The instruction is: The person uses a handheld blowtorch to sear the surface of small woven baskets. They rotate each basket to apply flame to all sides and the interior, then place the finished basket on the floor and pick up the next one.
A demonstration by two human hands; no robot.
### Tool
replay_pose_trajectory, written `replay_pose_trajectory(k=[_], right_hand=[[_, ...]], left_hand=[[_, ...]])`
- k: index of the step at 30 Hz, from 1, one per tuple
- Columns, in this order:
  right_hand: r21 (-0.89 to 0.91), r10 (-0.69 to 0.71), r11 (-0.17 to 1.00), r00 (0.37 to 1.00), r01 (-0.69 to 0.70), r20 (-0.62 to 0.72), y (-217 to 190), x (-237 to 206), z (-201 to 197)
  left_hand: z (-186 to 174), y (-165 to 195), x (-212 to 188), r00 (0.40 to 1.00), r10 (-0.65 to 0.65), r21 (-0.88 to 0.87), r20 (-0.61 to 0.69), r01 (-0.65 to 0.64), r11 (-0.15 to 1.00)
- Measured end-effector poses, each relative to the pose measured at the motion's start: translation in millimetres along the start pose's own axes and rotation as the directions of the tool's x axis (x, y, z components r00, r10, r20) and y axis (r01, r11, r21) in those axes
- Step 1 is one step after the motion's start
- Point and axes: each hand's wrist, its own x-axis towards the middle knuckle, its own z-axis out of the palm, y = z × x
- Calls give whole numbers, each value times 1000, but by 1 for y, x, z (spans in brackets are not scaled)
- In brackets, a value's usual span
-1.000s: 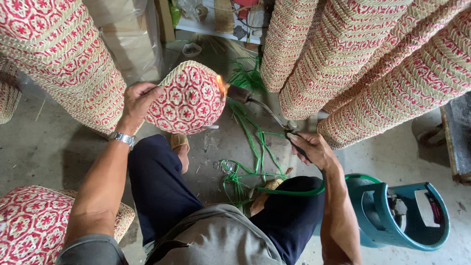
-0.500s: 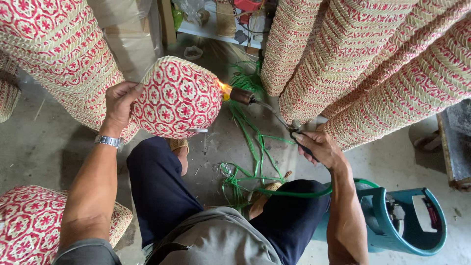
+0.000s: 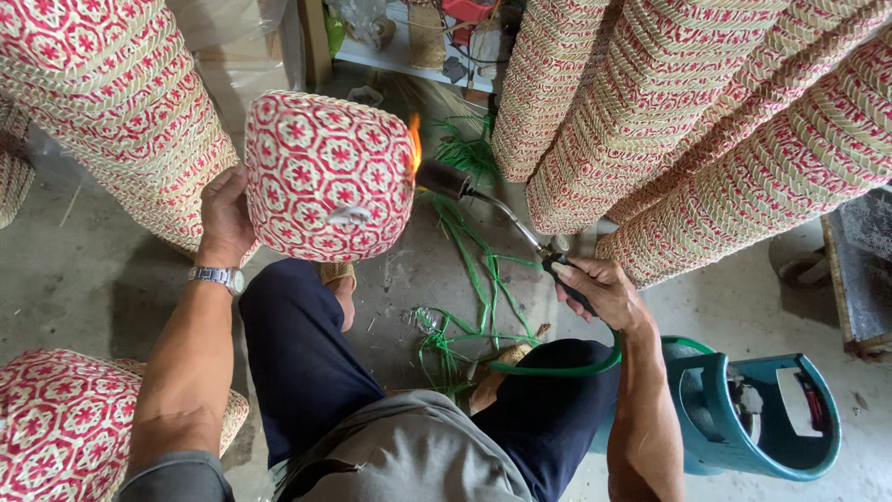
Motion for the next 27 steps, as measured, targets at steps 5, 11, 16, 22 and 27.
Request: replay_pose_trajectory(k=[5, 11, 16, 22, 27], right_hand=[[-46, 9, 999, 1000, -10, -10, -1, 0, 5], [-63, -18, 998, 1000, 19, 20, -10, -3, 13], [-61, 3, 998, 1000, -4, -17, -9, 3, 18], [-85, 49, 995, 998, -51, -27, 9, 9, 18], [-1, 74, 997, 997, -74, -35, 27, 4, 30]], left_hand=[[10, 2, -5, 993, -111, -79, -39, 108, 991], [5, -6, -5, 981, -186, -239, -48, 169, 956], [-7, -21, -5, 976, -204, -326, -76, 169, 930], [-6, -33, 1, 979, -174, -374, -103, 124, 919], [12, -31, -6, 974, -227, -496, 6, 200, 845]])
